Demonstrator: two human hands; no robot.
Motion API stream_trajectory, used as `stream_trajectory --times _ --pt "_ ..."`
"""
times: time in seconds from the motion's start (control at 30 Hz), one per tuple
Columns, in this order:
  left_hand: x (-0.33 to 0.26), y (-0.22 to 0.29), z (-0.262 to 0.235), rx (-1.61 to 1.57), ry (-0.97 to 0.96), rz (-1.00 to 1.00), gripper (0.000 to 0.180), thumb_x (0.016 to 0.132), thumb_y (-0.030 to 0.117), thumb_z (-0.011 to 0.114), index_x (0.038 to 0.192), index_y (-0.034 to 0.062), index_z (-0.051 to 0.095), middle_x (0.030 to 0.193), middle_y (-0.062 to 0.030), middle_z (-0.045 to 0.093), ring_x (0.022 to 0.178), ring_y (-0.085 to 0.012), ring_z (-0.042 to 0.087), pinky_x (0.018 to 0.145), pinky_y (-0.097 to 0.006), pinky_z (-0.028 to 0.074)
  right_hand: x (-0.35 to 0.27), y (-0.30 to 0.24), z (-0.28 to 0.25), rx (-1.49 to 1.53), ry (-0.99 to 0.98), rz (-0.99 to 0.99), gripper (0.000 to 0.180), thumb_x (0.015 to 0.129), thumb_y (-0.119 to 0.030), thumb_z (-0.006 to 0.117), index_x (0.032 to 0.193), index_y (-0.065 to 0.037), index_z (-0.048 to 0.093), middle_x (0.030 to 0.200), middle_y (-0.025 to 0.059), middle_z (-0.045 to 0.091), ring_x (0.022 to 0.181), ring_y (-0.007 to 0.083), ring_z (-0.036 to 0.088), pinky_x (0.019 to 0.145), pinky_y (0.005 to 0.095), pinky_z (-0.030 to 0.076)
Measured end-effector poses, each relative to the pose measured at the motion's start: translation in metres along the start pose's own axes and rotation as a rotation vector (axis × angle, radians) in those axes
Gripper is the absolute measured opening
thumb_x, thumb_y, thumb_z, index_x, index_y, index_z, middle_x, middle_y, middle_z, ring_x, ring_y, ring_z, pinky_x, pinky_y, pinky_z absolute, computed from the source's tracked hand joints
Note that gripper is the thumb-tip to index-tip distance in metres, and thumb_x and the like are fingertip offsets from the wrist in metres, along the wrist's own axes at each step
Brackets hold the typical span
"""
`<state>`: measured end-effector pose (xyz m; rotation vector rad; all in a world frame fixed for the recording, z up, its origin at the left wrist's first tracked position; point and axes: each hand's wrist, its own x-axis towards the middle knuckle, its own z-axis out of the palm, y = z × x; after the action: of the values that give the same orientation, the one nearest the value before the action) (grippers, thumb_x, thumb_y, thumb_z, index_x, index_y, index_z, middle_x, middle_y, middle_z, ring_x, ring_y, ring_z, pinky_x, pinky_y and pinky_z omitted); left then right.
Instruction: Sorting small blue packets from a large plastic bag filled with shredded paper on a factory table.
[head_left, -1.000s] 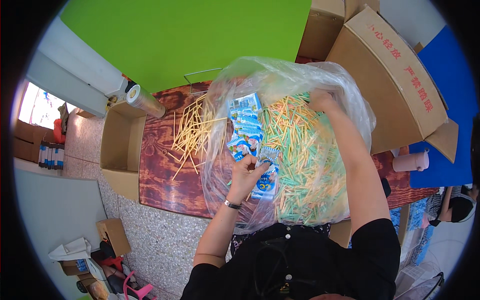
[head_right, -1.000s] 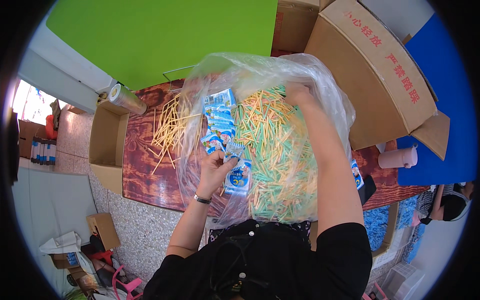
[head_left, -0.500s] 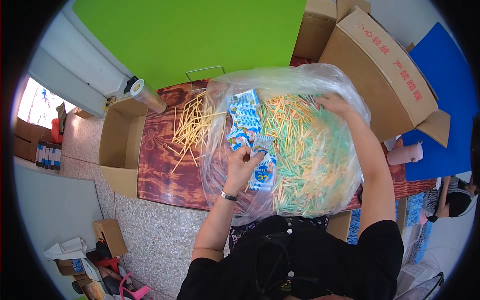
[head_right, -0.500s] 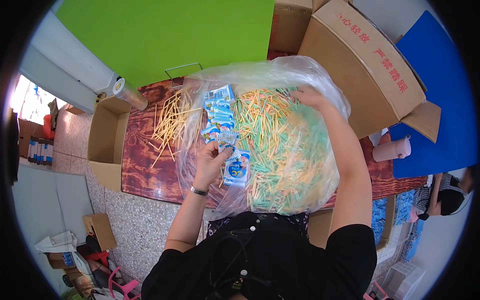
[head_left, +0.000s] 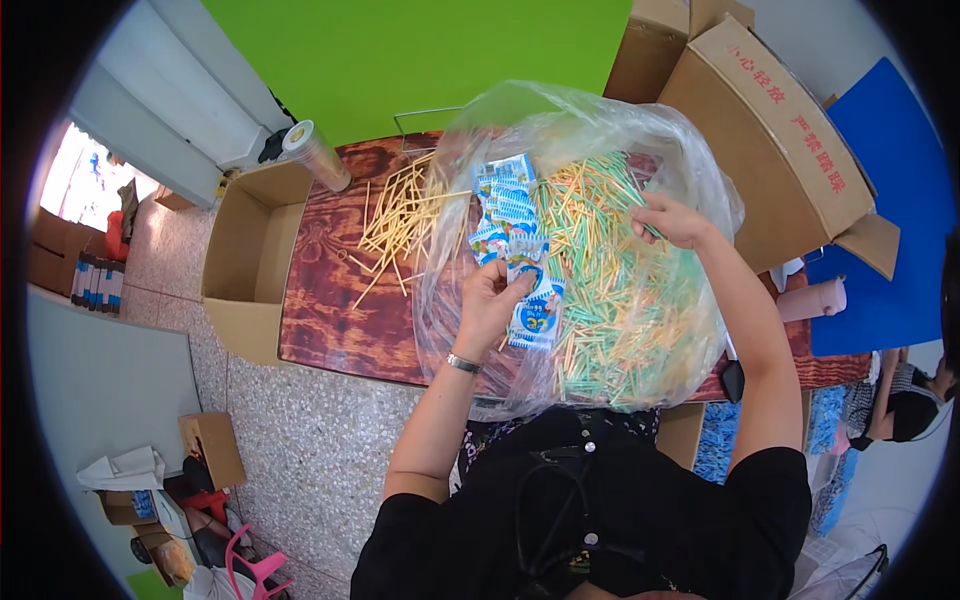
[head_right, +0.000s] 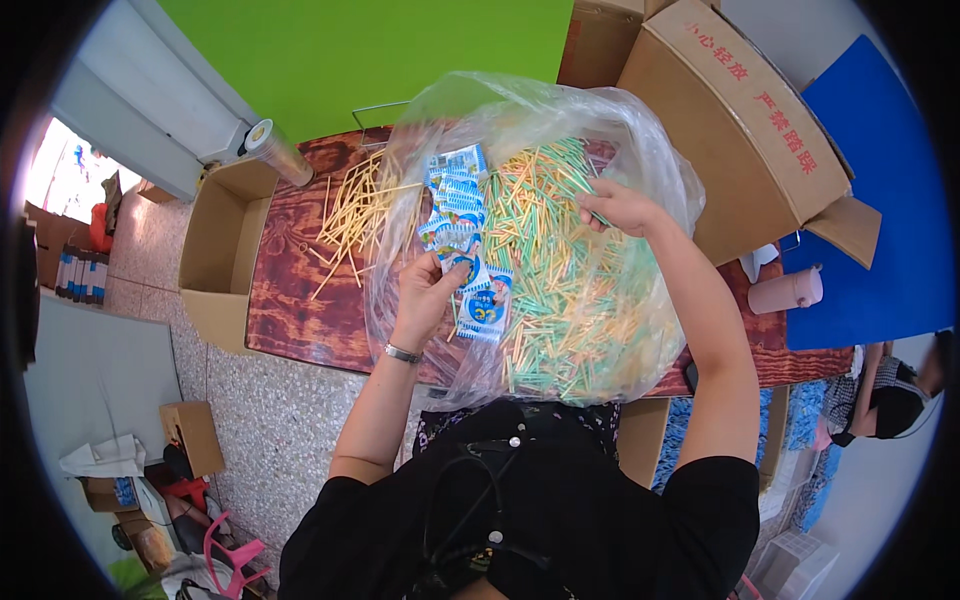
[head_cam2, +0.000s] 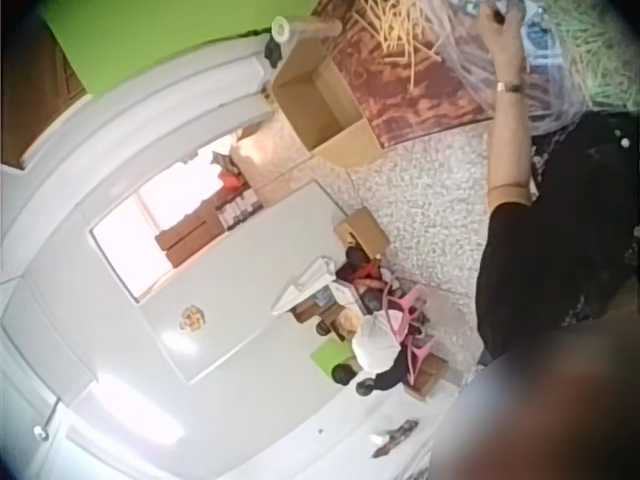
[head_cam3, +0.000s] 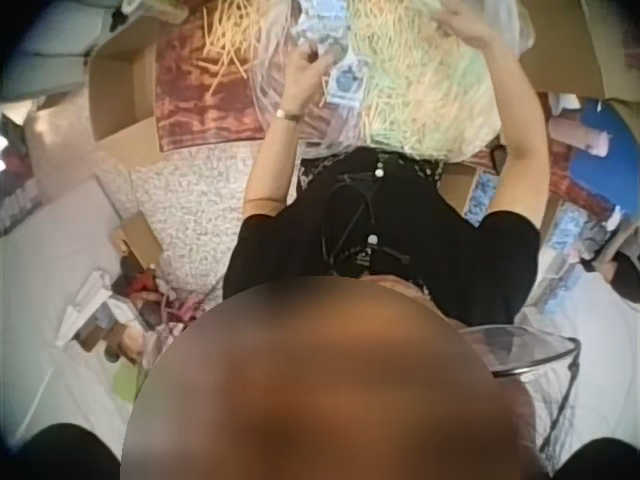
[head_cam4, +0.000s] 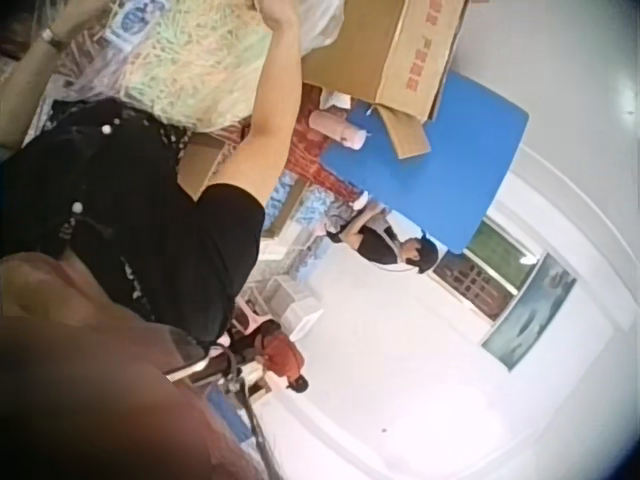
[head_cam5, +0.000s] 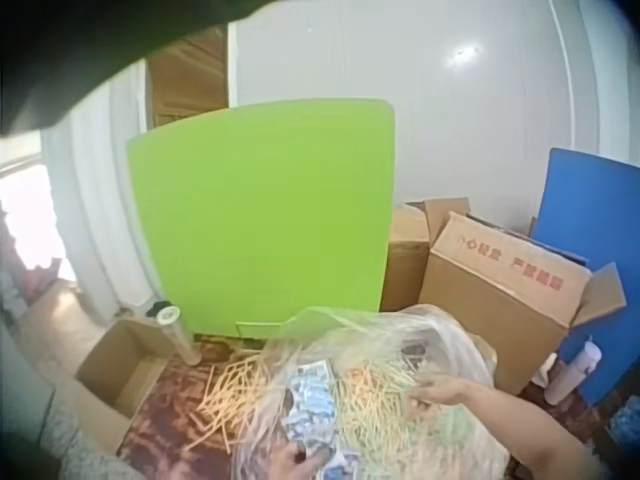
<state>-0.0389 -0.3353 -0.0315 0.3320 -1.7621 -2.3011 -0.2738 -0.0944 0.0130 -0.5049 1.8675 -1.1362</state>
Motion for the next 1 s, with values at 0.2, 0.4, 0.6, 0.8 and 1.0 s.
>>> stream_trajectory --times 0.2,0.4,0.6,0.8,1.0 --pt "0.008 0.030 0.024 -0.483 -0.041 -0.066 0.020 0.093 0.007 0.057 0.113 0.0013 0.057 0.104 -0.0024 0.062 0.088 -0.0093 0.060 0.077 -0.028 0.050 -0.015 -0.018 0.062 0.250 -0.266 -0.062 0.024 0.098 -0.027 0.051 0.110 -0.006 0.052 0.076 -0.0012 0.053 0.064 0.0094 0.050 0.057 0.0235 0.041" --pt "0.025 0.018 0.018 -0.670 -0.176 0.013 0.025 0.095 0.017 0.058 0.116 0.0037 0.056 0.109 -0.0046 0.064 0.096 -0.0146 0.062 0.084 -0.034 0.051 -0.004 -0.032 0.116 0.425 -0.455 -0.068 0.028 0.095 -0.027 0.058 0.115 -0.007 0.051 0.084 0.0001 0.057 0.067 0.0081 0.051 0.058 0.0233 0.042" --pt "0.022 0.016 0.022 -0.708 -0.036 0.017 0.016 0.096 0.017 0.056 0.107 0.0052 0.059 0.103 -0.0024 0.065 0.090 -0.0111 0.062 0.080 -0.030 0.050 0.000 -0.045 0.136 0.092 -0.352 -0.005 0.053 0.095 -0.027 0.057 0.136 -0.005 0.033 0.081 0.0034 0.057 0.065 0.0099 0.053 0.057 0.0252 0.043" --pt "0.032 0.024 0.028 -0.804 -0.052 0.076 0.018 0.096 0.015 0.056 0.111 0.0073 0.059 0.106 -0.0003 0.064 0.094 -0.0092 0.060 0.083 -0.028 0.047 0.003 -0.059 0.133 -0.450 -0.251 -0.085 0.048 0.096 -0.033 0.052 0.128 0.001 0.041 0.079 0.0081 0.057 0.065 0.0157 0.056 0.060 0.0324 0.048" --pt "0.016 0.035 -0.048 -0.518 0.198 0.321 0.017 0.094 0.012 0.058 0.109 0.0028 0.059 0.105 -0.0037 0.064 0.091 -0.0095 0.060 0.080 -0.027 0.049 0.036 -0.073 0.161 -1.140 -0.282 -0.417 0.029 0.091 -0.023 0.052 0.108 0.000 0.058 0.082 0.0173 0.064 0.072 0.0321 0.063 0.065 0.0426 0.050"
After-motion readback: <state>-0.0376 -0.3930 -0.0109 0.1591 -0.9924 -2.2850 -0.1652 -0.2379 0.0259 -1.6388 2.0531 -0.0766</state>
